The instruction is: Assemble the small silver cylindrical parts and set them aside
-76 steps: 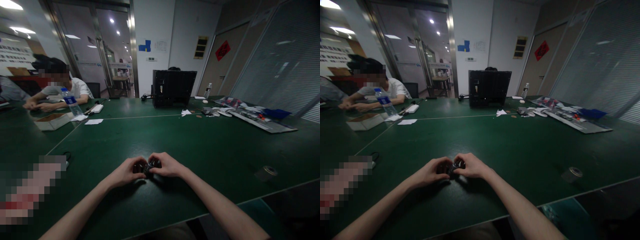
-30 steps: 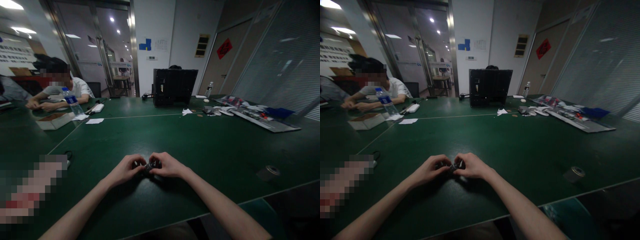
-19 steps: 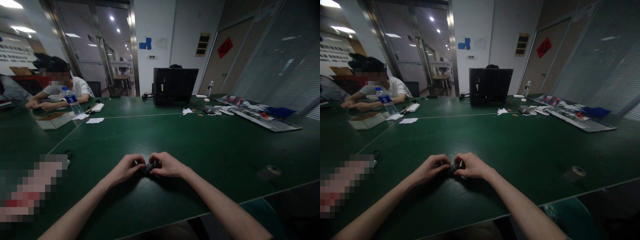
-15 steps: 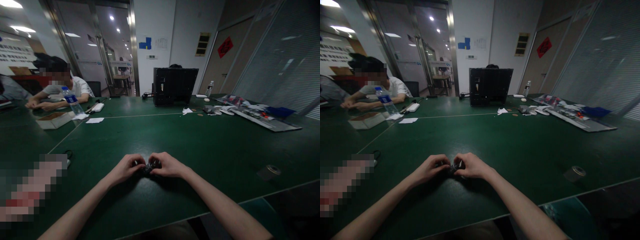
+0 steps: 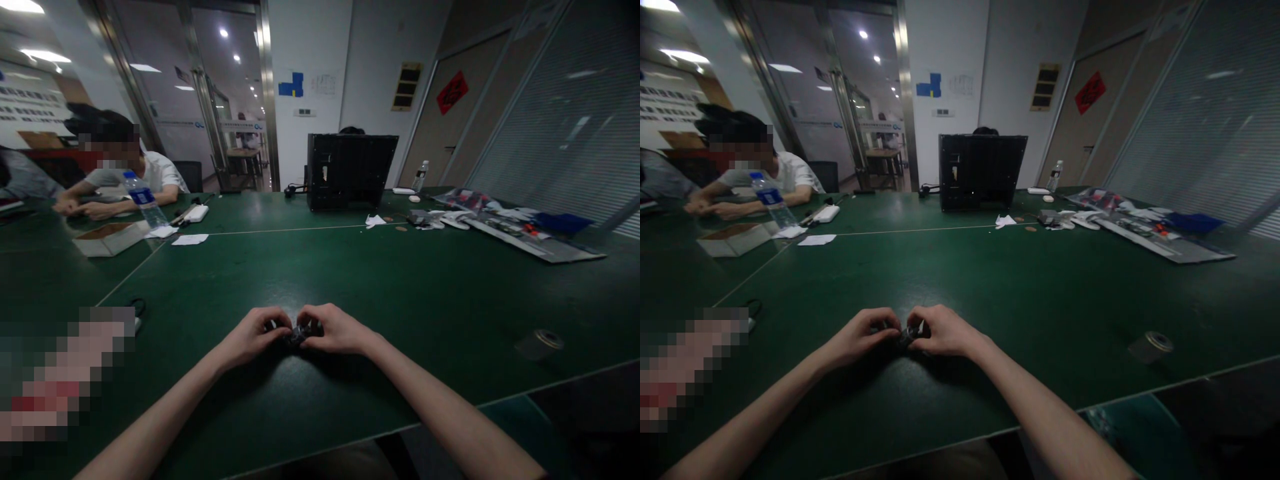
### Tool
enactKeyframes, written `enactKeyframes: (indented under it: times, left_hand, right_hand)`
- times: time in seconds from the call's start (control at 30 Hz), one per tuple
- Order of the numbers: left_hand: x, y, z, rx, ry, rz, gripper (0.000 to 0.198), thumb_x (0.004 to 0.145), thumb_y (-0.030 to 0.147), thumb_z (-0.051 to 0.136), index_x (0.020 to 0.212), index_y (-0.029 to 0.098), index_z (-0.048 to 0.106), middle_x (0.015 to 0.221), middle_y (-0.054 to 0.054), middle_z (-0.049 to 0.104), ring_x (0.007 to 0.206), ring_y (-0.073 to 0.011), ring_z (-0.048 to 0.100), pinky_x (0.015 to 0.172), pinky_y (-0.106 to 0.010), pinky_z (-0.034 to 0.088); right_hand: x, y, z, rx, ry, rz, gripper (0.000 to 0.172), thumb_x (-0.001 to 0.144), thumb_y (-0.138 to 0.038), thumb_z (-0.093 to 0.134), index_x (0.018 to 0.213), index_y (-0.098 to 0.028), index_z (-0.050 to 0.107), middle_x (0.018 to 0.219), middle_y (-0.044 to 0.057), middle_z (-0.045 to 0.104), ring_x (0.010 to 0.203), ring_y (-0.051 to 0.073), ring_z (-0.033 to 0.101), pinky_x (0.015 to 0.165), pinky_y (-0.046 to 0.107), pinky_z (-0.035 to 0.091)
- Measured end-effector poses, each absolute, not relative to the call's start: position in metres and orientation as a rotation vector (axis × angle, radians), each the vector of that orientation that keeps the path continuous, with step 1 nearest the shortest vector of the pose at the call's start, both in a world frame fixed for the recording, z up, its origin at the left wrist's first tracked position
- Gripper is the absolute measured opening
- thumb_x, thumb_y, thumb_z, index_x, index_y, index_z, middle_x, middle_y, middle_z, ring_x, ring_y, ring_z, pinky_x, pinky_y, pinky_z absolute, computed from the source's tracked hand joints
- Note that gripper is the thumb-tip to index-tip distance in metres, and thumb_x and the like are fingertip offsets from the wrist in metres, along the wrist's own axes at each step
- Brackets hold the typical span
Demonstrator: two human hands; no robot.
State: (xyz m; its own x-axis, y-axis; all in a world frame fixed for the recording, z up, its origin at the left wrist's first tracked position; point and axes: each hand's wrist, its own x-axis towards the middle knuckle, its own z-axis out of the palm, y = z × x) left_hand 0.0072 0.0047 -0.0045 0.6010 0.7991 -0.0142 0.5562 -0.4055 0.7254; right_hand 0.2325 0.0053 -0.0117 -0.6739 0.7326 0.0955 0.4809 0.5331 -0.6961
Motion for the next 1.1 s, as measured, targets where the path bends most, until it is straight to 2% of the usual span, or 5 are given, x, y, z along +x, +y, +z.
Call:
enactKeyframes:
  times: [0.17,0.5,1.1]
  left_hand:
    - [0.0070,0.0036,-0.0034,2.087,1.052,0.418,0.017,0.088,0.029,0.051,0.093,0.017,0.062,0.095,-0.003,0.065,0.087,-0.0169,0.058,0.076,-0.026,0.045]
    - [0.0088,0.0022,-0.0020,2.123,1.060,0.404,0.020,0.089,0.032,0.049,0.091,0.016,0.061,0.090,-0.002,0.062,0.080,-0.0160,0.056,0.069,-0.025,0.043]
    - [0.0109,0.0001,-0.0030,2.157,1.064,0.443,0.018,0.086,0.032,0.054,0.087,0.015,0.060,0.085,-0.001,0.061,0.076,-0.0149,0.055,0.067,-0.025,0.043]
  right_hand:
    - [0.2331,0.0039,-0.0082,-1.004,-2.411,0.934,0.034,0.075,-0.030,0.068,0.105,-0.018,0.058,0.095,0.004,0.065,0.079,0.015,0.062,0.069,0.025,0.047]
    - [0.2319,0.0061,-0.0131,-1.013,-2.415,0.917,0.035,0.075,-0.030,0.068,0.106,-0.018,0.058,0.094,0.004,0.066,0.078,0.014,0.061,0.068,0.024,0.047]
    - [0.2326,0.0053,-0.0140,-0.993,-2.429,0.875,0.032,0.076,-0.030,0.067,0.104,-0.018,0.057,0.091,0.003,0.066,0.075,0.013,0.061,0.066,0.023,0.045]
